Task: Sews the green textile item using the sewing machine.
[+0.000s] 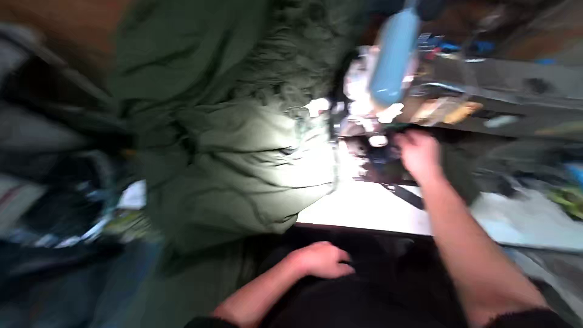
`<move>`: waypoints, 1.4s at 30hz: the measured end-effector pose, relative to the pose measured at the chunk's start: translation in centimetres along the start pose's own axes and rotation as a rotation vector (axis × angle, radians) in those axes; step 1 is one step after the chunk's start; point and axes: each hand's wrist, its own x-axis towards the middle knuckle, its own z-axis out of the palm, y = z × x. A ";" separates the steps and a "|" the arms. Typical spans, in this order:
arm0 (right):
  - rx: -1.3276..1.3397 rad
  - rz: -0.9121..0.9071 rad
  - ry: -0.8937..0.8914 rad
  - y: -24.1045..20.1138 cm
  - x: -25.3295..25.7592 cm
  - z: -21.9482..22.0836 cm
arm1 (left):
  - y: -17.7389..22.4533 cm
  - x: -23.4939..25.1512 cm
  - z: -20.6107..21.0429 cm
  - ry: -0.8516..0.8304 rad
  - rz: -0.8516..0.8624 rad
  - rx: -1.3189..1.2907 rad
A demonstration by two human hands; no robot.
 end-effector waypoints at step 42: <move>0.964 -0.230 -0.219 -1.2 -15.1 0.1 | 9.0 2.1 -3.6 0.930 0.145 -0.668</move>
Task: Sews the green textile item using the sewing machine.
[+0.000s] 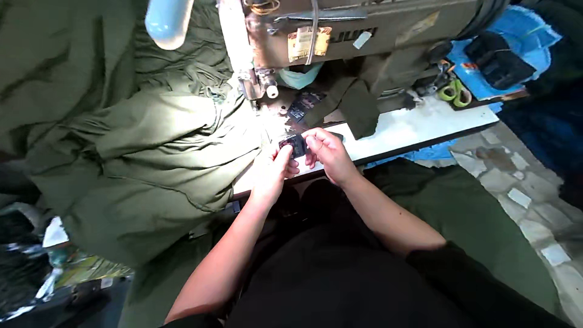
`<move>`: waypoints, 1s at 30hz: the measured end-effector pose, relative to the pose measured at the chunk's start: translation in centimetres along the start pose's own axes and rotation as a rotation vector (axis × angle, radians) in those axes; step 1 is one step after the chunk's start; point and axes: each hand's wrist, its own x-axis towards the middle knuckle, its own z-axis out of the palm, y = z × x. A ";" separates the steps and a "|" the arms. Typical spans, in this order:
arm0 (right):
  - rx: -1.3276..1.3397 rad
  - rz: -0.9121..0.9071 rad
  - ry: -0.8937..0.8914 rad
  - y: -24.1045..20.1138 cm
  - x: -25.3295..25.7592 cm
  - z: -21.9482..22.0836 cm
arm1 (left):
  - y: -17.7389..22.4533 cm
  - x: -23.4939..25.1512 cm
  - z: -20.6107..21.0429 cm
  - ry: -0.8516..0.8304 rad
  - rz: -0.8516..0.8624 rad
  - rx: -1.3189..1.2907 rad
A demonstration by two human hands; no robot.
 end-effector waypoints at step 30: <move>-0.019 0.186 -0.085 0.3 3.8 1.2 | 0.5 2.1 -6.7 0.195 0.176 0.304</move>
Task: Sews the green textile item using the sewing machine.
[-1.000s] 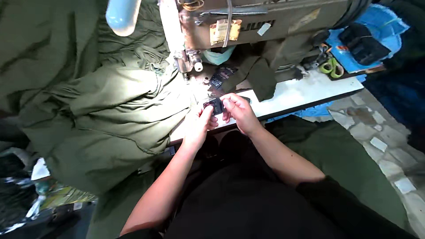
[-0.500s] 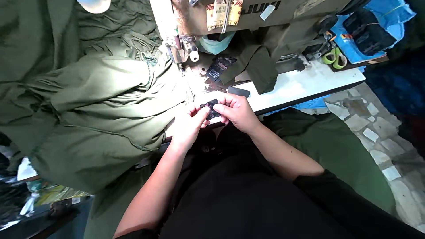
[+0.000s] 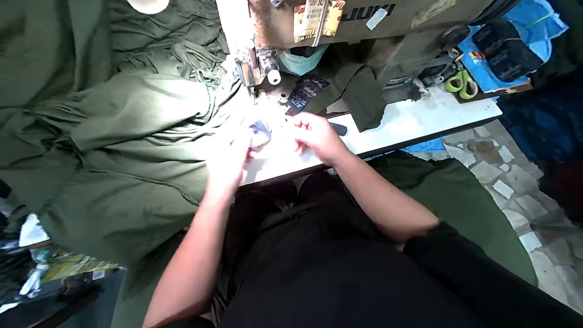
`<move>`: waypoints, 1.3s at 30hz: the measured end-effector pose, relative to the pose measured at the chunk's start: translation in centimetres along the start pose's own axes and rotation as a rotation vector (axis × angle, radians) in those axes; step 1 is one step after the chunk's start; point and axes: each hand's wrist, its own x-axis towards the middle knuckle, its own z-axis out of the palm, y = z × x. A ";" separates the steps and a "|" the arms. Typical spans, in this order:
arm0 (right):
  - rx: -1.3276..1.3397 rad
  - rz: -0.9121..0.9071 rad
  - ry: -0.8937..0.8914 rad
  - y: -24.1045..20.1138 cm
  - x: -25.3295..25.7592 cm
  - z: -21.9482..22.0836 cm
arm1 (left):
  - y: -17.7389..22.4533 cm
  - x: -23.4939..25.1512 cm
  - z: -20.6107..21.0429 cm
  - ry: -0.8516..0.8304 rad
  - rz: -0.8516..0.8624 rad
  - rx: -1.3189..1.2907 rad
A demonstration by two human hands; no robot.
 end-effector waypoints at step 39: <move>-0.939 -0.629 -0.063 5.1 1.8 2.1 | -1.5 5.6 -1.7 0.050 0.068 0.308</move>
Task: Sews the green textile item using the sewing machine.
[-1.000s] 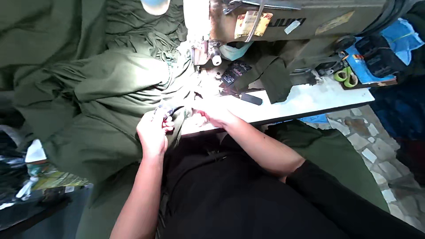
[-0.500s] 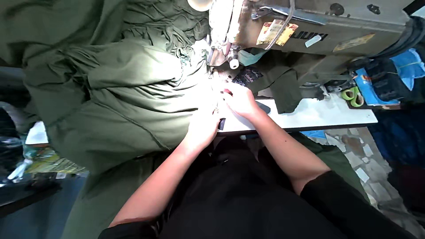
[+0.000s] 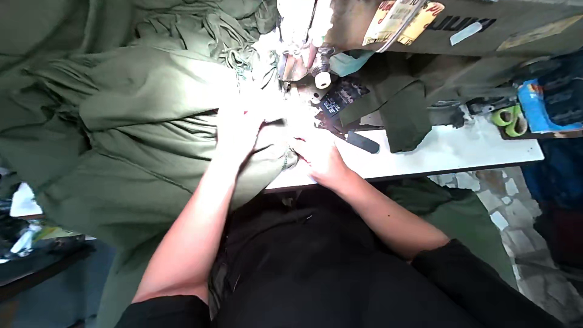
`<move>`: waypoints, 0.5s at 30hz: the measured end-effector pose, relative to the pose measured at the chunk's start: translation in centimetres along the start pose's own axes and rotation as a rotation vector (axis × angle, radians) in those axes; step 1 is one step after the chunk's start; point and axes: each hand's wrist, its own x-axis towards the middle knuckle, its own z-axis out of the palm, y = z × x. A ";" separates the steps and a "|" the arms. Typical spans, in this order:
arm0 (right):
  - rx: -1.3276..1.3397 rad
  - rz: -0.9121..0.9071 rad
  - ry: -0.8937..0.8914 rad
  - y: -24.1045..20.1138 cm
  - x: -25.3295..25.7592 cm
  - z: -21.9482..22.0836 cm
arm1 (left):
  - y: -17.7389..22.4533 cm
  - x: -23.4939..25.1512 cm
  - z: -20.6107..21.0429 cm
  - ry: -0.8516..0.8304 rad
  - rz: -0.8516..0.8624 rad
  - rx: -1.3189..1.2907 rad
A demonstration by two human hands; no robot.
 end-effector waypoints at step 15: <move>-0.041 0.037 -0.007 -0.7 -0.2 0.3 | 0.0 3.7 1.3 -0.465 -0.295 0.177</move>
